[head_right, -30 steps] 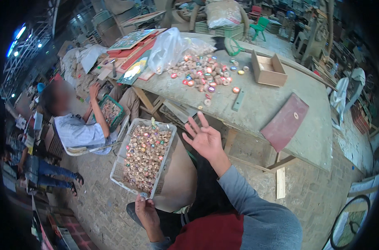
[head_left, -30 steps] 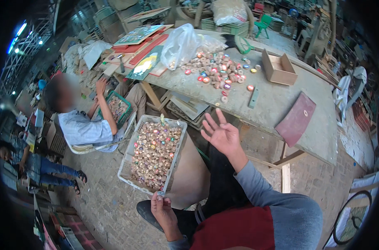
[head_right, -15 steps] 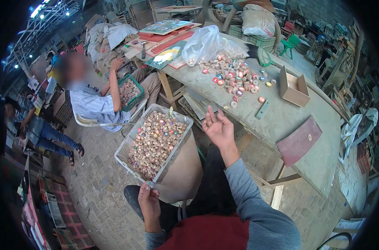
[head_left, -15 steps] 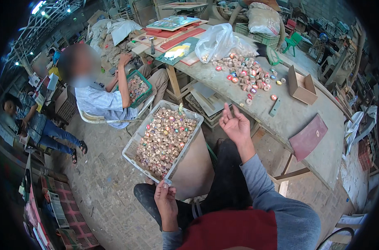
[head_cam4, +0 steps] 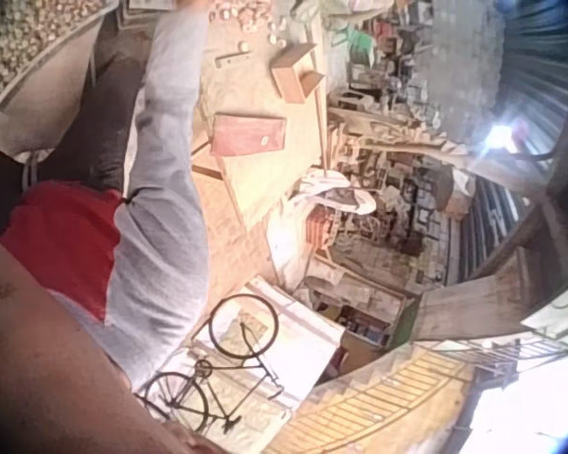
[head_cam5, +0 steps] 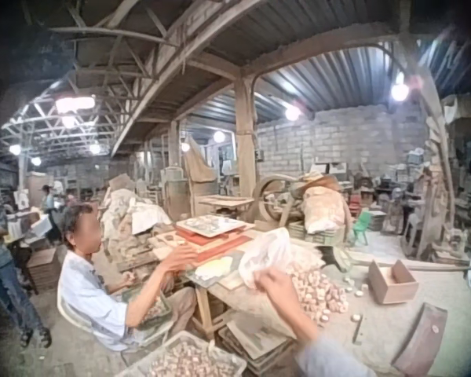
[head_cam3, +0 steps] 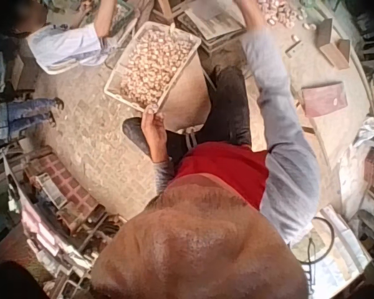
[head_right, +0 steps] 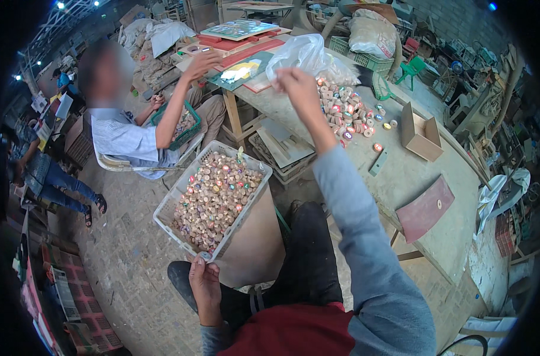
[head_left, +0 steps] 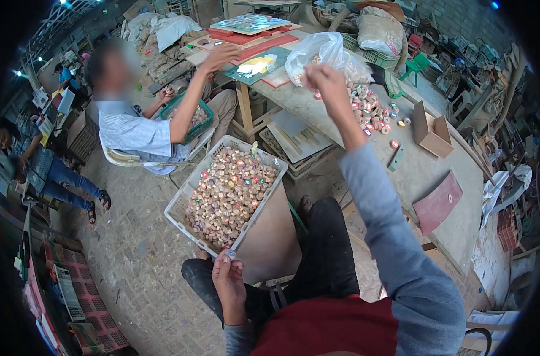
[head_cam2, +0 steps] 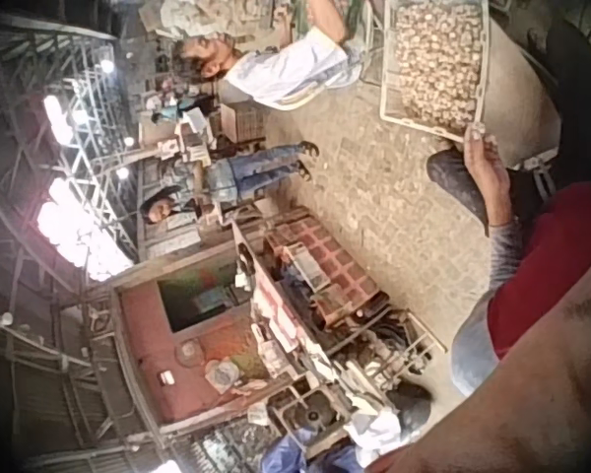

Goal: Sorting and assembling small circular wooden parts into finished components in a workshop.

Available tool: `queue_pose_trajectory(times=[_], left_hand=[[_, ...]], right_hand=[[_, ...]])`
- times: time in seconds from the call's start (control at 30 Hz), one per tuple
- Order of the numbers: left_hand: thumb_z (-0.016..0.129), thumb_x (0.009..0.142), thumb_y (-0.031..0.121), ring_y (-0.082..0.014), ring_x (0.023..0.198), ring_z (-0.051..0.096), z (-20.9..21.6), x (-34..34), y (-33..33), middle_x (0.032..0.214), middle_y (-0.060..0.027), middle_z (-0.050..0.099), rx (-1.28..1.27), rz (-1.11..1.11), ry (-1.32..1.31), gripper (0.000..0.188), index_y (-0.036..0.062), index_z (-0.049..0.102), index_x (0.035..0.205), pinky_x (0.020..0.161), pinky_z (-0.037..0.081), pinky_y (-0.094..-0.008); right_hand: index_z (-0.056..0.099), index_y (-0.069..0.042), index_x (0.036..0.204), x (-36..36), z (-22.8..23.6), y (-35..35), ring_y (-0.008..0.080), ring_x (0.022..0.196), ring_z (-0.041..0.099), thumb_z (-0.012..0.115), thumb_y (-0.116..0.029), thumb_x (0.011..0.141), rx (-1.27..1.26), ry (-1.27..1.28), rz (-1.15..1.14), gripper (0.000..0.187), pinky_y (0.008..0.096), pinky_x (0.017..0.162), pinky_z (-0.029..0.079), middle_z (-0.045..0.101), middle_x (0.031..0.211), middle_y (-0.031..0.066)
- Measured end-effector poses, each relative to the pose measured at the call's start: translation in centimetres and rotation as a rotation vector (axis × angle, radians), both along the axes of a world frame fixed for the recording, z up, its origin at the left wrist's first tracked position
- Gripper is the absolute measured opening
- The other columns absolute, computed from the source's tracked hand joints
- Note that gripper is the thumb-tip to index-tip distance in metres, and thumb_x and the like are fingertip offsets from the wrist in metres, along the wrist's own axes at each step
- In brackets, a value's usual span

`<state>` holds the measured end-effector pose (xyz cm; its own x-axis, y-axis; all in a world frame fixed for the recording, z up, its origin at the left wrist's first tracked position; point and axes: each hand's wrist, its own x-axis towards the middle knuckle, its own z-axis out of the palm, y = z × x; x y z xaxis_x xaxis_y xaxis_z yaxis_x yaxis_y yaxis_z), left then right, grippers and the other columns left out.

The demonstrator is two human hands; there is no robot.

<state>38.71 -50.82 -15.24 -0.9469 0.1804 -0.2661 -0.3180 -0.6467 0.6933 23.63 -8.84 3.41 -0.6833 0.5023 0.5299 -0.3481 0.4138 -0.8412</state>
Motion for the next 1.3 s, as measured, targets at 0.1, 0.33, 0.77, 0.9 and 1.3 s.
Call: queue_pose_trajectory(times=[0.1, 0.33, 0.77, 0.9, 1.3], left_hand=[[0.061, 0.096, 0.014, -0.0110, 0.074, 0.062, -0.3, -0.2, -0.1, 0.094, -0.0045, 0.067, 0.002, -0.005, 0.004, 0.030, -0.0025, 0.058, 0.120, 0.070, 0.051, -0.0246], [0.061, 0.096, 0.015, -0.0123, 0.074, 0.062, -0.7, 0.8, -2.2, 0.099, -0.0054, 0.067, -0.003, 0.067, 0.003, 0.028, -0.0022, 0.059, 0.118, 0.069, 0.050, -0.0251], [0.062, 0.095, 0.019, -0.0124, 0.071, 0.058, -1.0, 0.5, -3.6, 0.100, -0.0042, 0.065, -0.042, 0.079, 0.028, 0.033, -0.0017, 0.057, 0.121, 0.065, 0.048, -0.0251], [0.061, 0.097, 0.026, -0.0112, 0.075, 0.060, -1.3, 0.6, -3.8, 0.099, -0.0043, 0.067, -0.022, 0.021, 0.063, 0.027, 0.0033, 0.061, 0.112, 0.067, 0.049, -0.0234], [0.057, 0.100, 0.027, -0.0125, 0.077, 0.064, -1.2, 1.3, 0.7, 0.101, -0.0078, 0.070, 0.078, -0.307, 0.052, 0.030, 0.0019, 0.061, 0.116, 0.073, 0.053, -0.0253]], right_hand=[[0.069, 0.003, 0.105, -8.6, -0.4, 7.3, 0.0214, 0.078, 0.070, 0.060, -0.018, 0.088, 0.302, -0.174, -0.158, 0.028, 0.0334, 0.071, 0.053, 0.072, 0.091, 0.0133], [0.070, -0.003, 0.108, -15.2, -4.8, 10.1, 0.0373, 0.101, 0.068, 0.062, -0.020, 0.084, 0.821, -0.810, -0.406, 0.031, 0.0444, 0.088, 0.054, 0.070, 0.105, 0.0228], [0.062, 0.001, 0.114, -8.2, -3.1, 9.4, 0.0369, 0.106, 0.066, 0.074, -0.046, 0.074, 0.511, -0.552, -0.516, 0.063, 0.0434, 0.090, 0.051, 0.067, 0.112, 0.0249], [0.062, -0.002, 0.119, -2.6, -0.5, 7.5, 0.0282, 0.092, 0.065, 0.063, -0.028, 0.079, 0.342, -0.224, -0.354, 0.048, 0.0374, 0.083, 0.052, 0.067, 0.102, 0.0178], [0.058, 0.006, 0.120, 37.3, -0.6, -0.6, 0.0233, 0.100, 0.066, 0.050, -0.005, 0.090, -0.450, 0.094, -0.412, 0.033, 0.0315, 0.085, 0.053, 0.063, 0.113, 0.0152]])
